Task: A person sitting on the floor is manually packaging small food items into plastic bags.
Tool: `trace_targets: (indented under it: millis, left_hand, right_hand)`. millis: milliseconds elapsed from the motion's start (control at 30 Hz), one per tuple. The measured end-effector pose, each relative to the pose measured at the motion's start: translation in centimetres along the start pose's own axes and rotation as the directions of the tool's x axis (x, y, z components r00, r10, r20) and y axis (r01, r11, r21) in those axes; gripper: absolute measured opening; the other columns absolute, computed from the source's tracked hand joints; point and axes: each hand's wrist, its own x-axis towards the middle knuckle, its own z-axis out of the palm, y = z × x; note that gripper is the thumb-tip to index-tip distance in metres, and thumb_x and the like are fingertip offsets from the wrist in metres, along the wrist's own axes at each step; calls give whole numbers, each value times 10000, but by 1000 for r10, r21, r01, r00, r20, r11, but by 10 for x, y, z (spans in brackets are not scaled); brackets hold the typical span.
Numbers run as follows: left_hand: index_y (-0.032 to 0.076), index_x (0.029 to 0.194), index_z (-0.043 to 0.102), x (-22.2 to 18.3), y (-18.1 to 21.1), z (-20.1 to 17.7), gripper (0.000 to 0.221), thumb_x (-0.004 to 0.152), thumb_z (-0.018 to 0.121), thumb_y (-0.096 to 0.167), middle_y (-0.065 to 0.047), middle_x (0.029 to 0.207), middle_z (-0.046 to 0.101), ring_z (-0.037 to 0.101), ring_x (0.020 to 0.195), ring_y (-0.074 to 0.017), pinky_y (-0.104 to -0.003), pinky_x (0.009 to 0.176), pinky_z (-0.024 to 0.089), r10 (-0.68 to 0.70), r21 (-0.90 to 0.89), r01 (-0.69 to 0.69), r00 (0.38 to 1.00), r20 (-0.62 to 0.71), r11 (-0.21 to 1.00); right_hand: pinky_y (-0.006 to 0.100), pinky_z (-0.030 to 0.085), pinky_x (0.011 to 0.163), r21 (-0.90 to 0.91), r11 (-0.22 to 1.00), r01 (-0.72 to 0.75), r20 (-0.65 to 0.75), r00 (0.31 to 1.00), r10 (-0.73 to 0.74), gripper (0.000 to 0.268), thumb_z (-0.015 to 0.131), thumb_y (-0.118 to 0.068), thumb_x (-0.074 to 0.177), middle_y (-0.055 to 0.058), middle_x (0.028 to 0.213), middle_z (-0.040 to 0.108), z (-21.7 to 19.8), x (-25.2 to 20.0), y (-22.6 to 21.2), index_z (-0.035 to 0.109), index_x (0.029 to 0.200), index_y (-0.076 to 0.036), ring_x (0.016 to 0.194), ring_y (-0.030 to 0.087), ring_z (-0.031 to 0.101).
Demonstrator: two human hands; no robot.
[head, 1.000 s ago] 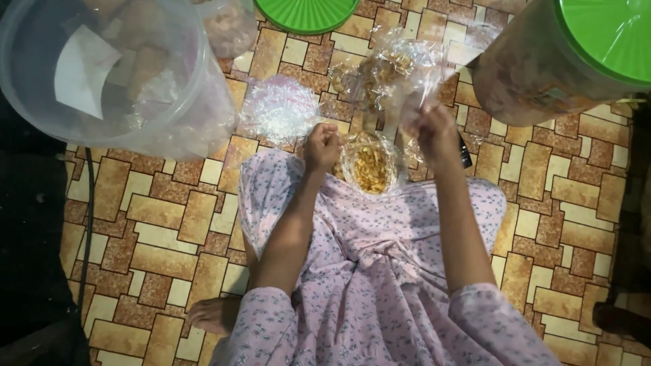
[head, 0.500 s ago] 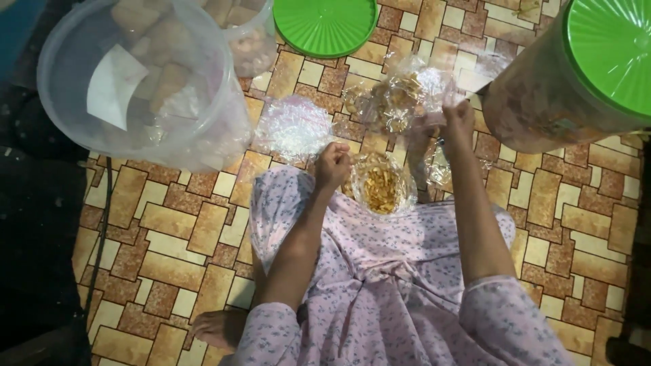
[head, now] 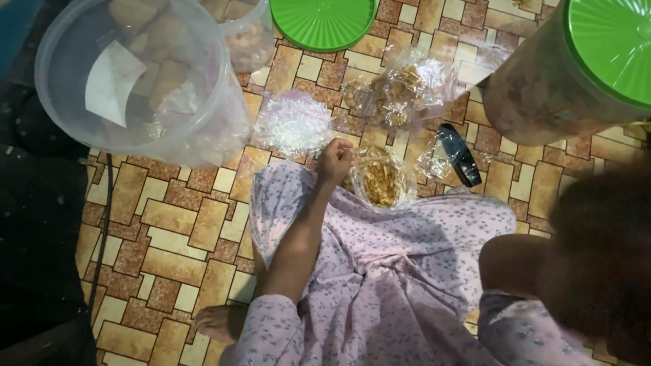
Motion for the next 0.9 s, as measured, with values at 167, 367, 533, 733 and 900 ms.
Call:
trace_targets:
  millis: [167, 367, 533, 733, 900]
  left_hand:
    - [208, 910, 636, -4, 10, -3, 160, 769, 566, 233, 12, 661, 680, 677, 664, -162, -298, 661, 525, -17, -2, 17, 999, 44, 1000]
    - [200, 897, 641, -5, 9, -2, 144, 772, 569, 197, 6, 661, 679, 677, 638, -153, -294, 663, 522, -23, -36, 25, 999, 40, 999]
    - [218, 891, 644, -6, 11, -4, 132, 781, 575, 201, 9, 662, 681, 681, 650, -159, -294, 659, 526, -27, 0, 27, 999, 36, 1000]
    - [212, 899, 645, -7, 13, -5, 139, 783, 573, 188, 9, 656, 677, 681, 679, -175, -305, 684, 521, -24, 6, 24, 999, 40, 1000]
    - [111, 901, 615, -8, 24, -11, 67, 866, 559, 103, -47, 752, 686, 642, 598, -151, -268, 431, 465, -64, -72, 71, 994, 92, 995]
  right_hand:
    - [442, 445, 689, 0, 999, -42, 24, 999, 42, 172, 659, -48, 954, 193, 691, 558, -13, -22, -6, 657, 836, 77, 612, 372, 520]
    - [427, 445, 663, 19, 997, -70, 55, 996, 69, 191, 630, -83, 922, 173, 663, 560, -21, -49, -2, 644, 787, 51, 588, 354, 523]
    - [414, 445, 641, 30, 996, -88, 75, 994, 86, 207, 605, -112, 895, 157, 640, 561, -25, -74, 15, 633, 747, 30, 568, 339, 524]
    - [400, 445, 614, 46, 992, -119, 85, 990, 115, 227, 575, -146, 862, 138, 612, 562, -34, -94, 23, 619, 698, 5, 543, 321, 526]
    - [387, 445, 592, 62, 989, -138, 95, 987, 132, 245, 550, -174, 835, 122, 588, 563, -36, -109, 37, 607, 658, -16, 523, 306, 527]
